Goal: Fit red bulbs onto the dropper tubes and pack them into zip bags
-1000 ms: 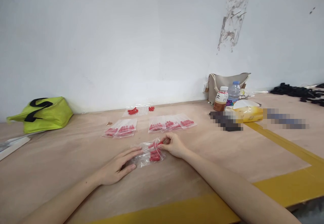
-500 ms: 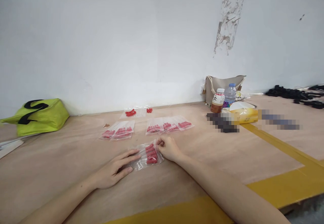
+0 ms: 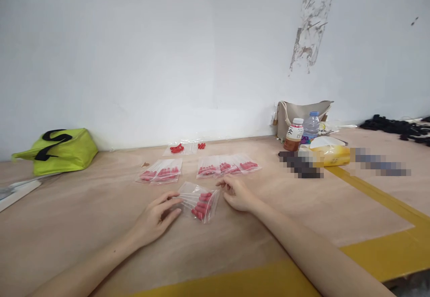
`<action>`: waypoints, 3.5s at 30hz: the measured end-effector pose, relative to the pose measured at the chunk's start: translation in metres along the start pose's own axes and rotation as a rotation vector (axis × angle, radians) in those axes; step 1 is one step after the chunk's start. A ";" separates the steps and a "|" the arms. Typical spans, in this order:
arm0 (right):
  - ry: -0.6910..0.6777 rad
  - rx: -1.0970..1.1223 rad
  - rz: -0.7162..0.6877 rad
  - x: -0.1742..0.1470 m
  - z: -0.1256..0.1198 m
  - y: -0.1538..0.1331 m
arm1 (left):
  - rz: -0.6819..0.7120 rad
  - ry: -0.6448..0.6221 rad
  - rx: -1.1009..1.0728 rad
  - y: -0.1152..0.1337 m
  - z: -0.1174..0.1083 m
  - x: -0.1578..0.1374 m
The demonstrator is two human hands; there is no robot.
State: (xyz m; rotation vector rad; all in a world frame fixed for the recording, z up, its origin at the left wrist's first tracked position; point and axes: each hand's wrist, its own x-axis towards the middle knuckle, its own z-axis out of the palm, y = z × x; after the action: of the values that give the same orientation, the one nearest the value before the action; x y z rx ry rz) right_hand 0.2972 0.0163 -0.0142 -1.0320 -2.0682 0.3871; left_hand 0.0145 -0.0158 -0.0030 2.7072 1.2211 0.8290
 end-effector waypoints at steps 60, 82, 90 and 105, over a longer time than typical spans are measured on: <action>-0.082 -0.823 -0.737 0.052 0.032 0.017 | 0.301 -0.190 0.079 -0.039 0.022 0.073; 0.106 -0.884 -0.612 0.055 0.031 0.027 | 0.562 0.250 0.381 -0.066 0.025 0.062; 0.151 -0.835 -0.661 0.057 0.038 0.018 | 0.552 0.295 0.358 -0.063 0.028 0.064; 0.217 -0.827 -0.816 0.080 0.071 -0.003 | 0.586 0.339 0.349 -0.068 0.032 0.063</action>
State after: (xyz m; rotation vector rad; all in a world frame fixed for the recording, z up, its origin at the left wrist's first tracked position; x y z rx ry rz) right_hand 0.2125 0.0818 -0.0185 -0.5059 -2.2516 -1.0098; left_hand 0.0184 0.0809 -0.0195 3.3884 0.6375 1.2797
